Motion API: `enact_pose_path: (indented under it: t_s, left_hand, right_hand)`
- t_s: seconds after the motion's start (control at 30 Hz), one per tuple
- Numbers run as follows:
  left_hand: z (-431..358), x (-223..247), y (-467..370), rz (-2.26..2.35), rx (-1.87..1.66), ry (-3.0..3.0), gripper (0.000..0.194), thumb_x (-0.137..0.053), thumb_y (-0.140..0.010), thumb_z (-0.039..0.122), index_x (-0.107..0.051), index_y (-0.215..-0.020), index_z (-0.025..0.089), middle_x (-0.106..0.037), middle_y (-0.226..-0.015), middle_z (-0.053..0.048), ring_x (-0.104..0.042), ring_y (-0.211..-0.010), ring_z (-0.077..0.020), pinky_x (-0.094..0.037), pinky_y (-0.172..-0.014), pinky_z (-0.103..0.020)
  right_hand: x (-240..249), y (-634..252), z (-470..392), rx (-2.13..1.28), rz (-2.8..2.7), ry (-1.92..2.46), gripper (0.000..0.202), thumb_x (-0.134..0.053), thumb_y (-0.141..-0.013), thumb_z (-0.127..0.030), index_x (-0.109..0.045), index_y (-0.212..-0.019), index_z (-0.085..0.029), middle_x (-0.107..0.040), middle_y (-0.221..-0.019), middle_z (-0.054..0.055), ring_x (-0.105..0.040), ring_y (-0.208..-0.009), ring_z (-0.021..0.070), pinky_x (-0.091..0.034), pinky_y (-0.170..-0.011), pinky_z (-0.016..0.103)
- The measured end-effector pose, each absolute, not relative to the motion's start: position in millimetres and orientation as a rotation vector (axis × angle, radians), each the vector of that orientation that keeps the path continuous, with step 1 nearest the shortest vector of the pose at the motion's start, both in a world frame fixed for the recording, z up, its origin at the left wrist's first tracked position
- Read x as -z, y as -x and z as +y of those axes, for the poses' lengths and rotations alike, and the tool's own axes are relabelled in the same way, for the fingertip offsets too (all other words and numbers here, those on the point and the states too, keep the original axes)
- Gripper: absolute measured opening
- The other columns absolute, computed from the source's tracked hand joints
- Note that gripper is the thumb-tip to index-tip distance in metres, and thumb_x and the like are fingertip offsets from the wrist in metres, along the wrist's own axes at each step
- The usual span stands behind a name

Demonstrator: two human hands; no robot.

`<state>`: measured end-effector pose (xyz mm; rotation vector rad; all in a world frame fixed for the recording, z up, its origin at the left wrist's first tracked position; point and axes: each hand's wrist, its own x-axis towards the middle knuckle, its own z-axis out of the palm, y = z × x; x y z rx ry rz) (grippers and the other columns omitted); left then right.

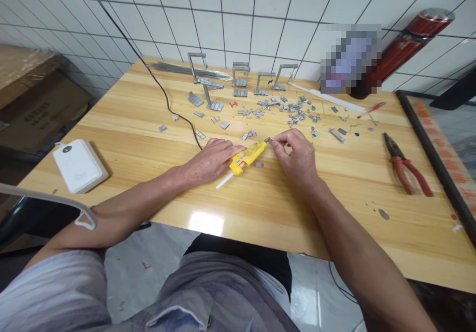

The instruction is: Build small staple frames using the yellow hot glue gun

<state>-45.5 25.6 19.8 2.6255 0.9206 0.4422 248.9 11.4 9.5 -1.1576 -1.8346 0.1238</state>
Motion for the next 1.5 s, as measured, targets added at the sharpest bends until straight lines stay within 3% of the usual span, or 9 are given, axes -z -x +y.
enact_pose_path:
  t_s: [0.8,1.23,1.5]
  left_hand:
    - [23.4,-20.0,43.7,0.918,-0.418,-2.659,0.042,-0.044,-0.116,0.022,-0.070,-0.150,0.024,-0.076,-0.108,-0.009,-0.068,-0.108,-0.0265,-0.043,-0.099,-0.041]
    - [22.8,-23.0,44.5,0.937,-0.508,-2.668,0.045,-0.037,-0.120,0.031,-0.067,-0.151,0.023,-0.075,-0.113,-0.011,-0.067,-0.110,-0.0271,-0.045,-0.103,-0.042]
    - [22.9,-21.2,45.2,0.929,-0.470,-2.678,0.042,-0.044,-0.117,0.025,-0.068,-0.151,0.026,-0.076,-0.114,-0.011,-0.068,-0.111,-0.0276,-0.044,-0.102,-0.042]
  right_hand:
    - [-10.4,-249.2,11.3,-0.110,-1.823,1.131,0.013,-0.067,-0.101,-0.020,-0.068,-0.090,-0.026,-0.071,-0.087,0.002,-0.064,-0.078,0.0205,-0.054,-0.077,0.037]
    - [-9.7,-249.6,11.9,-0.082,-1.821,1.154,0.015,-0.067,-0.101,-0.021,-0.068,-0.087,-0.026,-0.071,-0.084,0.003,-0.063,-0.076,0.0204,-0.053,-0.075,0.038]
    - [-10.8,-248.4,10.9,-0.100,-1.823,1.165,0.015,-0.067,-0.101,-0.022,-0.069,-0.087,-0.026,-0.071,-0.085,0.003,-0.064,-0.077,0.0210,-0.054,-0.078,0.039]
